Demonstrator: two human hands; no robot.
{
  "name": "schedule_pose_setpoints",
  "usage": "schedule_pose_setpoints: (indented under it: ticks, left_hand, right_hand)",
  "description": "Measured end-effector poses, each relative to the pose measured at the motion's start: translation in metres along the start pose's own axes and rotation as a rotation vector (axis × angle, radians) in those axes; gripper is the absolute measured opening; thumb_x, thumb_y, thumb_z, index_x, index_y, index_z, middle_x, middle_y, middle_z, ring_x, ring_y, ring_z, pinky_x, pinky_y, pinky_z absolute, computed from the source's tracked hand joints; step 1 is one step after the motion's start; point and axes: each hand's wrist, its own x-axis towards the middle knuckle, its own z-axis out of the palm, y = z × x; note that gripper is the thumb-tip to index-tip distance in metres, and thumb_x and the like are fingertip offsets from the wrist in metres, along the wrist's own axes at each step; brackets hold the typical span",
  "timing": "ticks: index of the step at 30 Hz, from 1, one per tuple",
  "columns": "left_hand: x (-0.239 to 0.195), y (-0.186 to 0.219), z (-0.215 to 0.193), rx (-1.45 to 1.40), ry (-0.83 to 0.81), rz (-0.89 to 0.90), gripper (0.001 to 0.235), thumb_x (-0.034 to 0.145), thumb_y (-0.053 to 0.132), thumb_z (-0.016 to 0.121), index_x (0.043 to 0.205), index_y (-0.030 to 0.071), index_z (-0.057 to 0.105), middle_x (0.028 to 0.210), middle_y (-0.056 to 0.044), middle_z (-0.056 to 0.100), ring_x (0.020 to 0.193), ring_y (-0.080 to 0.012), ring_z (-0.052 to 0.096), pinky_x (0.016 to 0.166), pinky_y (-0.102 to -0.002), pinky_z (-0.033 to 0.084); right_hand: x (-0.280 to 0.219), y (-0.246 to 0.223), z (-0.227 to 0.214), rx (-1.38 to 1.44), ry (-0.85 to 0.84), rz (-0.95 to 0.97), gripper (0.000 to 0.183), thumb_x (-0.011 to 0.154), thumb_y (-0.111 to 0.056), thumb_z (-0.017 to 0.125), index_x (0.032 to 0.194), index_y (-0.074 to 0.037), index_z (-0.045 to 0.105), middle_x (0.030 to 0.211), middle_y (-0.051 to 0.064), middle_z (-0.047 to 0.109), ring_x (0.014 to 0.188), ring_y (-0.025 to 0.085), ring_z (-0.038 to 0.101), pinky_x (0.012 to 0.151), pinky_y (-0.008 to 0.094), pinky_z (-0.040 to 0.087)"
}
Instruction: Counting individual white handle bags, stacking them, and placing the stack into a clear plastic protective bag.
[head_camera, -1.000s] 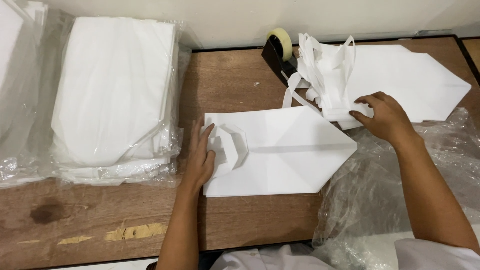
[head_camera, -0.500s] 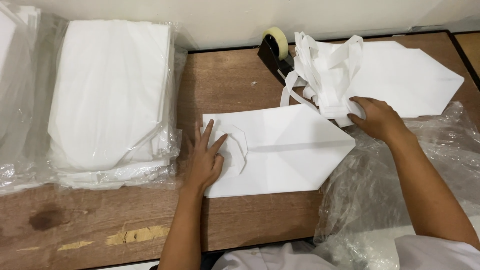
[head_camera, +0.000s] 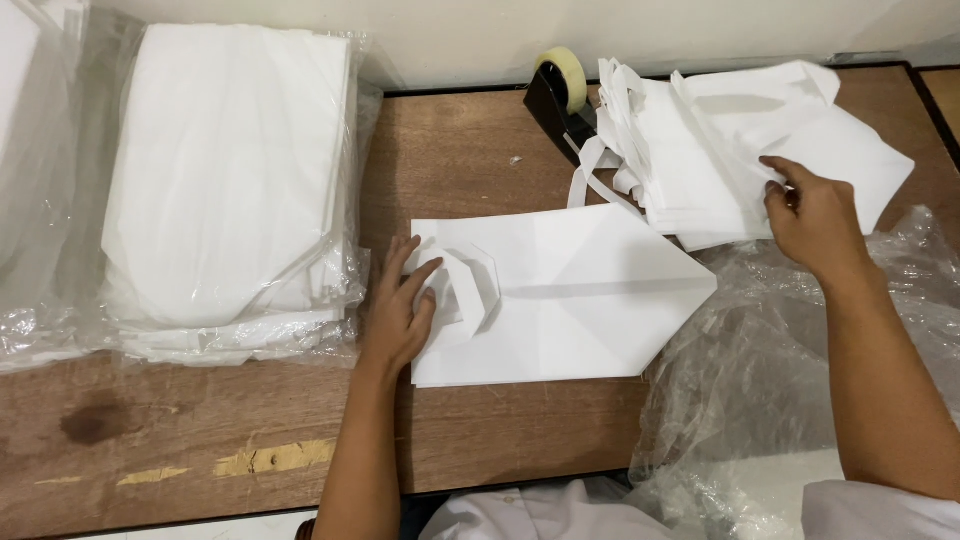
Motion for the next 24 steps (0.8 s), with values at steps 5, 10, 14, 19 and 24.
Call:
schedule_pose_setpoints:
  ticks: [5, 10, 14, 19, 24]
  left_hand:
    - [0.000, 0.002, 0.000, -0.021, -0.022, -0.074, 0.033, 0.092, 0.014, 0.046, 0.121, 0.008, 0.060, 0.152, -0.012, 0.027, 0.146, -0.0345, 0.010, 0.114, -0.055, 0.021]
    - [-0.001, -0.005, 0.008, -0.026, -0.034, -0.068, 0.032, 0.090, 0.015, 0.052, 0.120, 0.009, 0.063, 0.155, -0.013, 0.021, 0.146, -0.0370, 0.003, 0.111, -0.053, 0.027]
    - [-0.003, -0.007, 0.010, -0.021, -0.040, -0.025, 0.033, 0.092, 0.017, 0.053, 0.121, 0.006, 0.061, 0.155, -0.014, 0.019, 0.146, -0.0374, 0.003, 0.115, -0.058, 0.016]
    - [-0.002, -0.004, 0.009, -0.056, -0.044, -0.028, 0.033, 0.095, 0.020, 0.052, 0.122, 0.003, 0.060, 0.154, -0.015, 0.021, 0.145, -0.0379, 0.006, 0.115, -0.058, 0.017]
    - [0.001, 0.009, 0.002, -0.121, -0.092, -0.172, 0.040, 0.096, 0.032, 0.048, 0.118, 0.003, 0.064, 0.155, -0.010, 0.021, 0.146, -0.0292, 0.005, 0.115, -0.053, 0.016]
  right_hand:
    - [-0.005, 0.004, -0.006, 0.043, 0.186, -0.176, 0.033, 0.105, -0.001, 0.051, 0.136, 0.007, 0.062, 0.086, 0.015, 0.066, 0.077, 0.022, 0.062, 0.083, 0.031, 0.045]
    - [-0.018, -0.032, -0.015, 0.293, 0.238, -0.028, 0.032, 0.106, -0.003, 0.050, 0.136, 0.002, 0.059, 0.106, 0.018, 0.054, 0.073, 0.025, 0.063, 0.068, 0.028, 0.050]
    - [-0.033, -0.057, -0.018, 0.347, 0.293, -0.128, 0.031, 0.107, 0.006, 0.051, 0.137, 0.012, 0.057, 0.111, 0.026, 0.052, 0.078, 0.026, 0.056, 0.074, 0.041, 0.059]
    - [-0.056, -0.077, -0.002, 0.506, 0.285, -0.182, 0.034, 0.106, 0.012, 0.051, 0.140, 0.018, 0.047, 0.125, 0.034, 0.052, 0.089, 0.035, 0.057, 0.077, 0.046, 0.057]
    - [-0.077, -0.099, 0.025, 0.333, 0.277, -0.406, 0.035, 0.097, 0.015, 0.061, 0.131, 0.017, 0.054, 0.120, 0.028, 0.062, 0.073, 0.028, 0.064, 0.068, 0.033, 0.057]
